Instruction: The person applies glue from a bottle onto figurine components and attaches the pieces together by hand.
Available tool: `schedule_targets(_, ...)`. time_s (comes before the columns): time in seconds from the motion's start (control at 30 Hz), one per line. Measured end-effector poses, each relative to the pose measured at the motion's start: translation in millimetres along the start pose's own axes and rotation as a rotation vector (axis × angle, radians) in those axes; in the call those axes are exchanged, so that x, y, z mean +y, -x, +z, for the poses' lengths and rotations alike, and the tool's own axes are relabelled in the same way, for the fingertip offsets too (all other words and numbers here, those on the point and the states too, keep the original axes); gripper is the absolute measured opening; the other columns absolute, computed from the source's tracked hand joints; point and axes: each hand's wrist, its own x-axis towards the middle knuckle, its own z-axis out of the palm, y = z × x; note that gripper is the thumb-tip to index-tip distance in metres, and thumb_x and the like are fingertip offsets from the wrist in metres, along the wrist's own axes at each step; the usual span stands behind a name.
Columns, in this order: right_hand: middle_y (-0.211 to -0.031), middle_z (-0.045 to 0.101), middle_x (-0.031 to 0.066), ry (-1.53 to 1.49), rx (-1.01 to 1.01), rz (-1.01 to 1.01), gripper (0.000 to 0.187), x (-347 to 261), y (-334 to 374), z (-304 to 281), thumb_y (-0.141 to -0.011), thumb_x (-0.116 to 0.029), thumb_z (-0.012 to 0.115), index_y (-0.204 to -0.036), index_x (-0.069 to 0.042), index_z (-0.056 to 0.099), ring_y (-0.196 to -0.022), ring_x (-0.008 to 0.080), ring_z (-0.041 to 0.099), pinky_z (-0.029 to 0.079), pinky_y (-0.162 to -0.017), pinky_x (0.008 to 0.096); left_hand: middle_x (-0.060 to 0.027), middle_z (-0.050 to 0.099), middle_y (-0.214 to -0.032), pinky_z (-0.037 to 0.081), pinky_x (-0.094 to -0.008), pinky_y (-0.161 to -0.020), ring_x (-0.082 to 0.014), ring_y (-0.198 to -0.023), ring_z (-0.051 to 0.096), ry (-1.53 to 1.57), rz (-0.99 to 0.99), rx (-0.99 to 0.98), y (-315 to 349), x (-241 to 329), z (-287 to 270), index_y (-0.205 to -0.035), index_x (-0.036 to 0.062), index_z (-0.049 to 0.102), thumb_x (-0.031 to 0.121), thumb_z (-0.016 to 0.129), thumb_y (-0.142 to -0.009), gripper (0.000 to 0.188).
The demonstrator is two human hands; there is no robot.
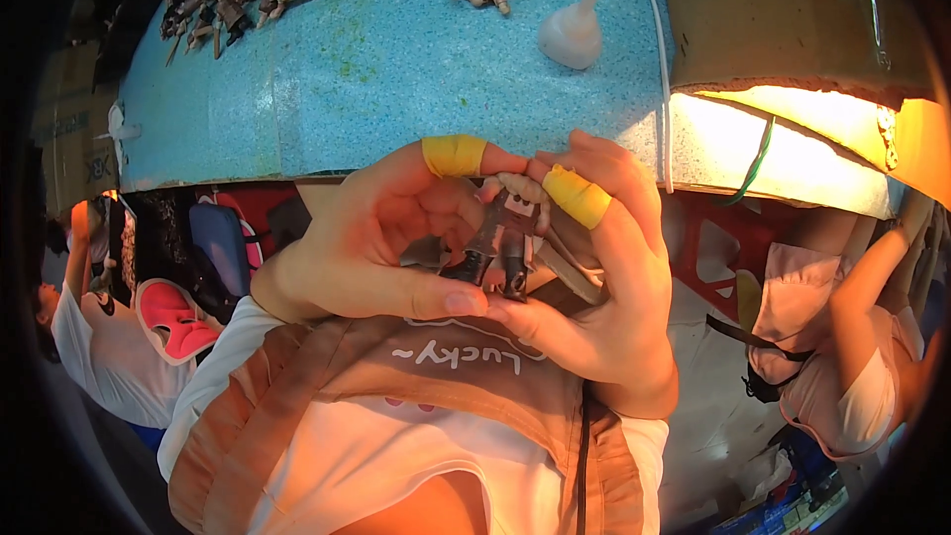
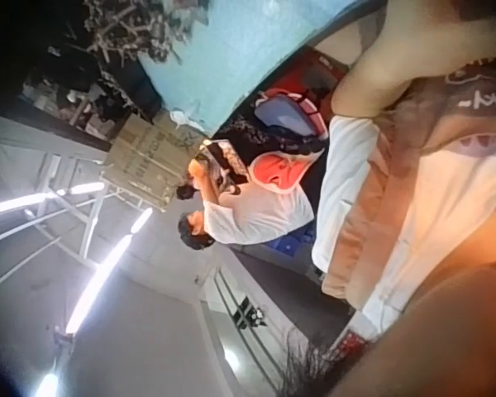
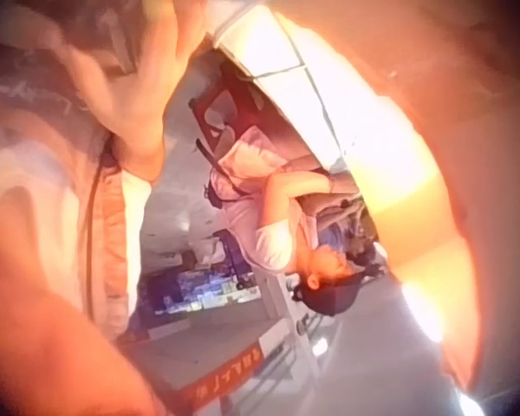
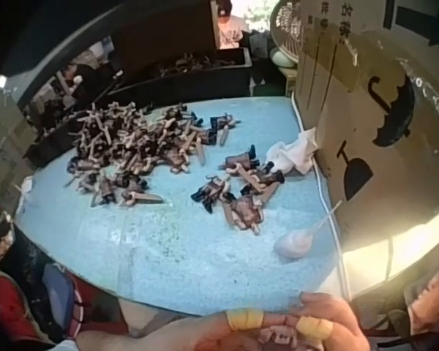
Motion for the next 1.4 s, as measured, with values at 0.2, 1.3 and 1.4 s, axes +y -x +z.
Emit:
schedule_targets(0.2,-0.128,0.032,0.0173,-0.2,-0.02,0.042,0.074,-7.5,-0.7,4.2,-0.059,-0.014,0.081,-0.117,0.01,0.042,-0.109,0.0315,0.05,0.045,-0.088,0.0386,-0.0144,0.05,-0.117,0.042,-0.0342,-0.09,-0.0211,-0.106,0.052,0.158,0.085,0.062,-0.3,-12.6,3.9,-0.127,-0.0015,0.034,-0.002,0.07,-0.067,0.07)
schedule_targets(1.3,-0.125,0.033,0.0163,-0.472,-0.019,0.038,0.074,0.5,-1.1,3.4,-0.061,-0.011,0.08,-0.119,0.008,0.039,-0.111,0.0291,0.047,0.041,-0.091,0.0377,-0.0174,0.044,-0.124,0.041,-0.0386,-0.093,-0.0282,-0.115,0.045,0.213,0.194,-0.016,-4.3,-20.0,6.6,-0.129,0.0017,0.029,-0.005,0.071,-0.065,0.076)
schedule_targets(1.4,-0.122,0.038,0.0164,-0.648,0.13,0.154,0.068,-11.7,-2.8,15.6,-0.062,-0.009,0.078,-0.117,0.008,0.041,-0.106,0.0272,0.051,0.043,-0.088,0.0358,-0.017,0.045,-0.123,0.041,-0.0379,-0.093,-0.0278,-0.115,0.045,0.061,0.311,-0.072,-6.3,-22.0,-1.6,-0.13,0.0034,0.028,-0.006,0.068,-0.068,0.075)
